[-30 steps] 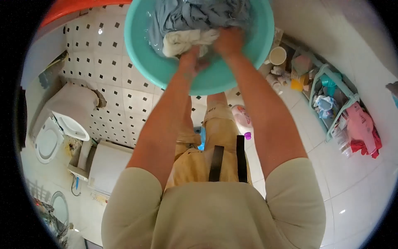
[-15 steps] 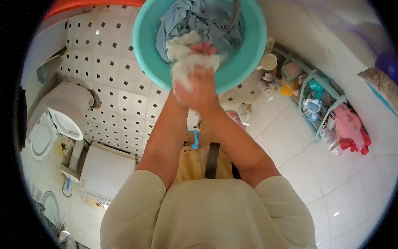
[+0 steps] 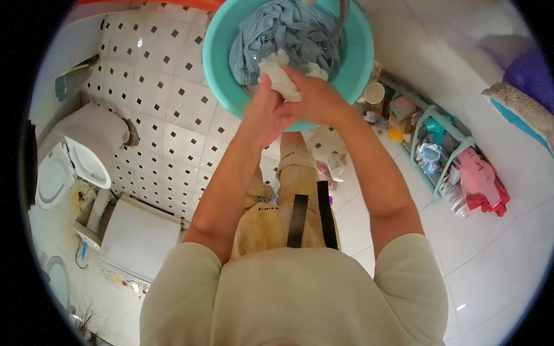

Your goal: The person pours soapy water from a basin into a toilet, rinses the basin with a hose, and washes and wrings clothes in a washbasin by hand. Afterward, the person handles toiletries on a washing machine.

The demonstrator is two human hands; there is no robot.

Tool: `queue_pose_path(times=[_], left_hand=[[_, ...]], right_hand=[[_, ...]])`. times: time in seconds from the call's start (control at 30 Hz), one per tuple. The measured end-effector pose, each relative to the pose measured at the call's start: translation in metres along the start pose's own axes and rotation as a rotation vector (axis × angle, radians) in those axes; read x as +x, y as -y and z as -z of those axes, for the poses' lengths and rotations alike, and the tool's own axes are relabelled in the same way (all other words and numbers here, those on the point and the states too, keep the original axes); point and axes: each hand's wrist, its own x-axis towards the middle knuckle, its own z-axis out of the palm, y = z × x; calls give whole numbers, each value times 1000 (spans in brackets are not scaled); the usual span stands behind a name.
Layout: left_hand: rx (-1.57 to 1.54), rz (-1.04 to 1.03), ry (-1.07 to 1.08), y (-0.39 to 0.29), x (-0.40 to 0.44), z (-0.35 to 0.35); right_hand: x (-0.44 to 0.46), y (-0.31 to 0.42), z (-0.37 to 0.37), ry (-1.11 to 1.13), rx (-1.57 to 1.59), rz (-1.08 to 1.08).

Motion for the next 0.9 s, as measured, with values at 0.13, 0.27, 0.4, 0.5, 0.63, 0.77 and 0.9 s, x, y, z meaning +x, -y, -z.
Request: queue_pose_path(times=[0.13, 0.27, 0.4, 0.5, 0.63, 0.77, 0.9], left_hand=[[33, -50, -198, 5, 7, 47], [-459, 127, 170, -15, 8, 29], [-5, -280, 59, 20, 37, 44], [299, -153, -193, 14, 44, 51], [792, -61, -446, -40, 65, 98], [1616, -882, -714, -51, 42, 59], [2214, -846, -479, -8, 90, 61]], right_hand=[[-23, -3, -9, -71, -158, 164], [-65, 31, -25, 145, 120, 304], [-61, 42, -55, -83, -62, 481], [-10, 7, -72, -529, -194, 410], [46, -31, -65, -937, -155, 420], [63, -117, -32, -691, -34, -96], [68, -151, -64, -555, -507, -85]])
